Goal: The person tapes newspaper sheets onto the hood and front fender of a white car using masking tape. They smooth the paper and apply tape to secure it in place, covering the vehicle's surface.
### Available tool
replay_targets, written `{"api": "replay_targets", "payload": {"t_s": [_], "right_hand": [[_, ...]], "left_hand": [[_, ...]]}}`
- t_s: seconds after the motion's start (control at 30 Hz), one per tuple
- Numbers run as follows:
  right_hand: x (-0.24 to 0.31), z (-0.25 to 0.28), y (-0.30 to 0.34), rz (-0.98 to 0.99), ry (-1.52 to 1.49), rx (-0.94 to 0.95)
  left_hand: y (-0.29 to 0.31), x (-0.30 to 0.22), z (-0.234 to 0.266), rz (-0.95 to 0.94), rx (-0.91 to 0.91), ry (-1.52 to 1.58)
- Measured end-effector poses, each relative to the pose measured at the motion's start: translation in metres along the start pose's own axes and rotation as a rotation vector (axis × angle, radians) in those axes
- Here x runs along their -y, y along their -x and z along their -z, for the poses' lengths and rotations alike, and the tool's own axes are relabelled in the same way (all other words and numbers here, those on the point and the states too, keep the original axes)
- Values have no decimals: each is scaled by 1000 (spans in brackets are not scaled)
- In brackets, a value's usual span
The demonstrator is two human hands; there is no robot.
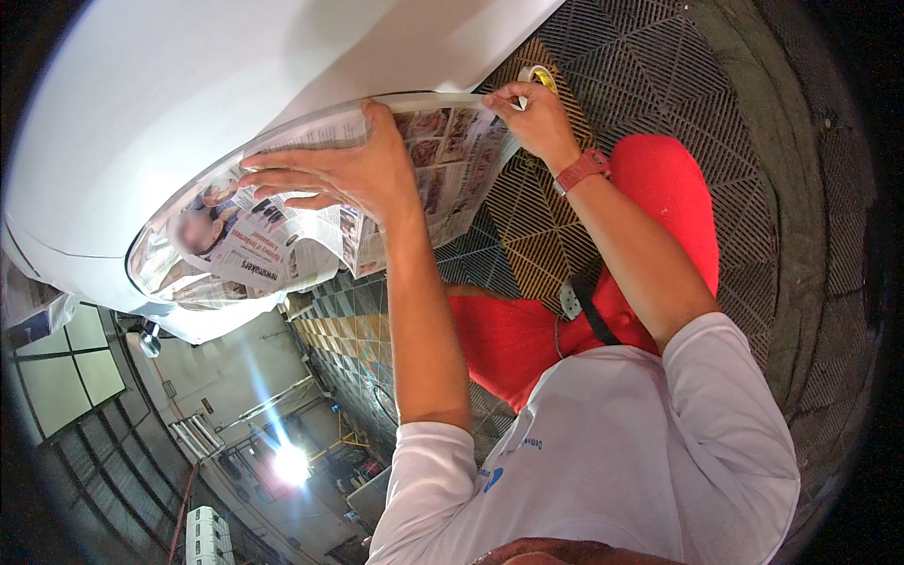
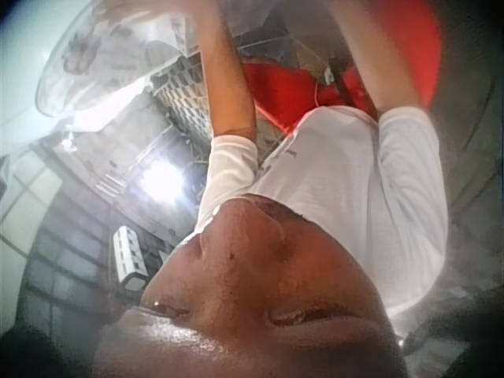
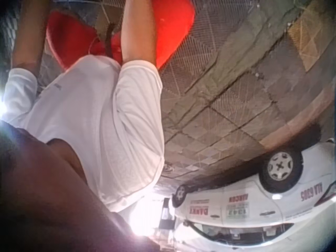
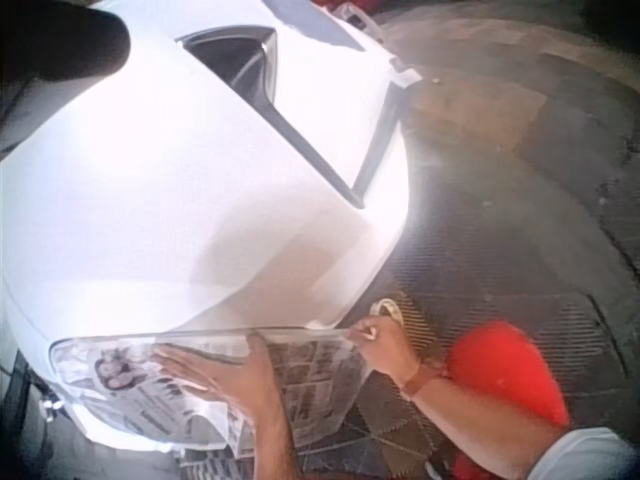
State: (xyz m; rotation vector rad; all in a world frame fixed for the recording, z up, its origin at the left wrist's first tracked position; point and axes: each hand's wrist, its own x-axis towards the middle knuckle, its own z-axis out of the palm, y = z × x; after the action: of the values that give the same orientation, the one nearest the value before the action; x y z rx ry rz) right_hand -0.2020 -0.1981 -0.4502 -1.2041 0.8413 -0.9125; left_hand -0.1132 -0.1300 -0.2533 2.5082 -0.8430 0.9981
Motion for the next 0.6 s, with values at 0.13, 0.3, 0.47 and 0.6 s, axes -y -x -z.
{"api": "replay_targets", "payload": {"t_s": [0.13,0.3,0.47,0.6], "right_hand": [[0,1,0,-32,47,2],[5,3,-1,-53,108,17],[8,5,-2,-87,113,36],[9,6,-2,-111,110,42]], "left_hand": [[3,5,-5,2,8,3],[6,5,-9,-15,-10,-7],[10,6,-14,-37,-19,-22],[13,5,-19,-21,-6,-30]]}}
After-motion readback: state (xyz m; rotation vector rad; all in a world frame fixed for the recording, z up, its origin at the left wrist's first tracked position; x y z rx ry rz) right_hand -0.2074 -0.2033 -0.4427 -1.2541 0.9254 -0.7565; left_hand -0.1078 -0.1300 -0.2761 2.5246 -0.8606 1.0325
